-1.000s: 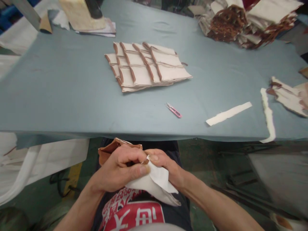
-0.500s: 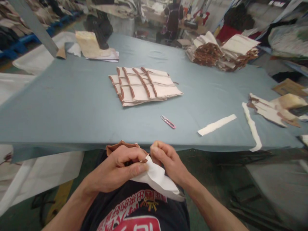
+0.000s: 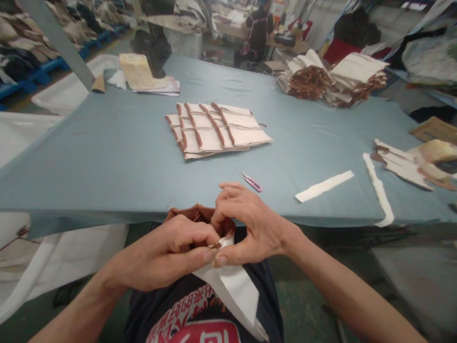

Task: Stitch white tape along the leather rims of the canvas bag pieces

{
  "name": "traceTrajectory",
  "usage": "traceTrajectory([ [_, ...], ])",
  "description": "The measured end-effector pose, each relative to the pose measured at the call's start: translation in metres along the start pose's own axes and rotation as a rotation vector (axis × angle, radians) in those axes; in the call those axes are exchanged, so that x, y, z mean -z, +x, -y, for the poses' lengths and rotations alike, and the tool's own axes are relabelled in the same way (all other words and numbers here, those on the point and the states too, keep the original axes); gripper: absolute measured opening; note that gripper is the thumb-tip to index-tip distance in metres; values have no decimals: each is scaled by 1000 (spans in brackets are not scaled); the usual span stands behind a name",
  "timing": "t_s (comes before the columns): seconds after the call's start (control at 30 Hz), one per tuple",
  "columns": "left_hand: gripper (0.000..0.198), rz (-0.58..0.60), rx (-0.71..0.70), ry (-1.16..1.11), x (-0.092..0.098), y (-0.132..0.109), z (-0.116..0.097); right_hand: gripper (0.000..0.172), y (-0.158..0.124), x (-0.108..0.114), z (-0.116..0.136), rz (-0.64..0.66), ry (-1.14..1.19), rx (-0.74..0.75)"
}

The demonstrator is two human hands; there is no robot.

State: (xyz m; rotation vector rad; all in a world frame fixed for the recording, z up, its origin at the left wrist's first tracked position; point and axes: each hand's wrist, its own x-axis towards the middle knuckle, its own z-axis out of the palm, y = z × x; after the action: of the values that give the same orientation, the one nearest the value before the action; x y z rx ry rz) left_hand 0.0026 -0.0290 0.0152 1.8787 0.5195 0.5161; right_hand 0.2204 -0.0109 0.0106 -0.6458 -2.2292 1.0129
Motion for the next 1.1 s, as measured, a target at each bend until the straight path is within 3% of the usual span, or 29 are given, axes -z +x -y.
traceTrajectory([
  [0.17,28,32,-4,28,4,5,2,54,-3,6,1,124,-47,-38],
  [0.33,25,-111,93,94,1,9,3,47,-9,7,-3,175,61,-170],
  [0.53,26,-115,23,-28,-7,5,14,50,-16,-3,-7,137,454,-284],
  [0.63,24,-129,51,19,-12,0,17,48,-22,-7,-10,112,554,-315],
  [0.87,20,-204,181,161,-21,2,16,26,-35,-7,-20,79,552,-414],
  [1.1,19,-264,171,235,-30,12,20,25,-41,-3,-25,64,445,-406],
])
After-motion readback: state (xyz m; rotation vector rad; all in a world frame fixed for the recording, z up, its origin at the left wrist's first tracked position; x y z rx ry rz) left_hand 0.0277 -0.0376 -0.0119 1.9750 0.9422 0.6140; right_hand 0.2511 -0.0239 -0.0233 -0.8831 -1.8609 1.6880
